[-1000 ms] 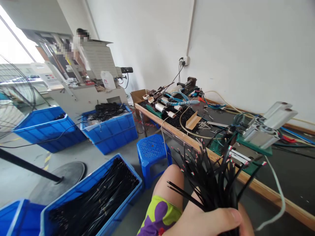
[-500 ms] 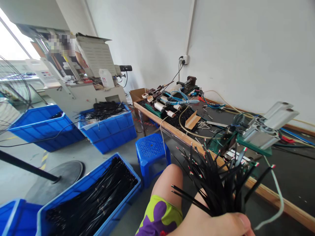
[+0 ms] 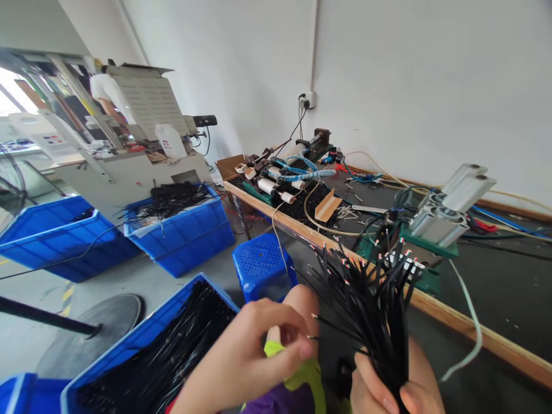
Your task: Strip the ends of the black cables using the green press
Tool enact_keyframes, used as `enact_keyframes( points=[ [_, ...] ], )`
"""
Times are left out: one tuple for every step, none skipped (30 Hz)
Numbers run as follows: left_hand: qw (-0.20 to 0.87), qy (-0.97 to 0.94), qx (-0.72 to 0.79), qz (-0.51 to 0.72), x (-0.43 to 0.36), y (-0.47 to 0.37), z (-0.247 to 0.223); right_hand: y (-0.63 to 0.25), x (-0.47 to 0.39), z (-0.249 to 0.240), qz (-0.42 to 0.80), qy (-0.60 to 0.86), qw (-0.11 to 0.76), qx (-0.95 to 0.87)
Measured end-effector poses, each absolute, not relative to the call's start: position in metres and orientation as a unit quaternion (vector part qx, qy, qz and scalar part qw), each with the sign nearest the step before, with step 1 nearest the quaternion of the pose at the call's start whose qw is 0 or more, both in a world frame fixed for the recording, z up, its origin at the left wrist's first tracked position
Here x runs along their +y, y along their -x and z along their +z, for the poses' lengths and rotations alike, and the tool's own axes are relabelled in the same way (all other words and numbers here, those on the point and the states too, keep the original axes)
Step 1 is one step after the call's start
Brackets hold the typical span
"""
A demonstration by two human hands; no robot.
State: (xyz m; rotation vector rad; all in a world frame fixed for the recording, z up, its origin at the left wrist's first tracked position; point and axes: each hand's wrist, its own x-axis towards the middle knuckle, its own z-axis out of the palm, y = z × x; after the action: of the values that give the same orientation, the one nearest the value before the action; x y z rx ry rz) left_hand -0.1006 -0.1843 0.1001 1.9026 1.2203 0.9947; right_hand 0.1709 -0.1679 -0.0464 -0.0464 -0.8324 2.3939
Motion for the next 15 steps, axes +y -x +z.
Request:
enact_keyframes(
  points=[
    [0.271, -0.734, 0.480, 0.397, -0.187, 0.109, 0.114, -0.167, -0.170, -0.048, 0.909, 0.010, 0.297, -0.291],
    [0.212, -0.730, 0.497, 0.419, -0.189, 0.116, 0.127, -0.163, -0.172, -0.050, 0.918, -0.006, 0.290, -0.270],
    [0.158, -0.722, 0.503, 0.447, -0.191, 0.120, 0.139, -0.161, -0.174, -0.051, 0.926, -0.026, 0.280, -0.252],
    [0.107, -0.709, 0.514, 0.470, -0.192, 0.123, 0.151, -0.159, -0.175, -0.052, 0.932, -0.045, 0.268, -0.239],
    [0.065, -0.713, 0.503, 0.484, -0.192, 0.124, 0.162, -0.157, -0.176, -0.052, 0.936, -0.060, 0.257, -0.232],
    [0.044, -0.726, 0.495, 0.476, -0.191, 0.124, 0.171, -0.156, -0.176, -0.053, 0.939, -0.068, 0.248, -0.230],
    [0.031, -0.741, 0.482, 0.466, -0.190, 0.123, 0.179, -0.155, -0.175, -0.054, 0.940, -0.068, 0.241, -0.231],
    [0.029, -0.759, 0.468, 0.452, -0.188, 0.121, 0.186, -0.155, -0.175, -0.056, 0.942, -0.063, 0.235, -0.232],
    [0.033, -0.777, 0.459, 0.429, -0.186, 0.119, 0.191, -0.154, -0.174, -0.057, 0.943, -0.061, 0.232, -0.230],
    [0.028, -0.795, 0.445, 0.412, -0.183, 0.116, 0.195, -0.153, -0.174, -0.059, 0.943, -0.066, 0.228, -0.232],
    [0.022, -0.811, 0.433, 0.394, -0.179, 0.115, 0.198, -0.152, -0.174, -0.060, 0.943, -0.075, 0.223, -0.234],
    [0.014, -0.824, 0.422, 0.379, -0.176, 0.113, 0.200, -0.152, -0.174, -0.061, 0.943, -0.083, 0.220, -0.236],
    [0.004, -0.834, 0.411, 0.369, -0.172, 0.113, 0.201, -0.151, -0.174, -0.062, 0.942, -0.090, 0.219, -0.236],
    [-0.002, -0.840, 0.404, 0.361, -0.169, 0.113, 0.201, -0.151, -0.175, -0.063, 0.942, -0.092, 0.219, -0.236],
    [-0.005, -0.845, 0.399, 0.357, -0.166, 0.113, 0.201, -0.151, -0.176, -0.063, 0.943, -0.089, 0.217, -0.238]
  ],
)
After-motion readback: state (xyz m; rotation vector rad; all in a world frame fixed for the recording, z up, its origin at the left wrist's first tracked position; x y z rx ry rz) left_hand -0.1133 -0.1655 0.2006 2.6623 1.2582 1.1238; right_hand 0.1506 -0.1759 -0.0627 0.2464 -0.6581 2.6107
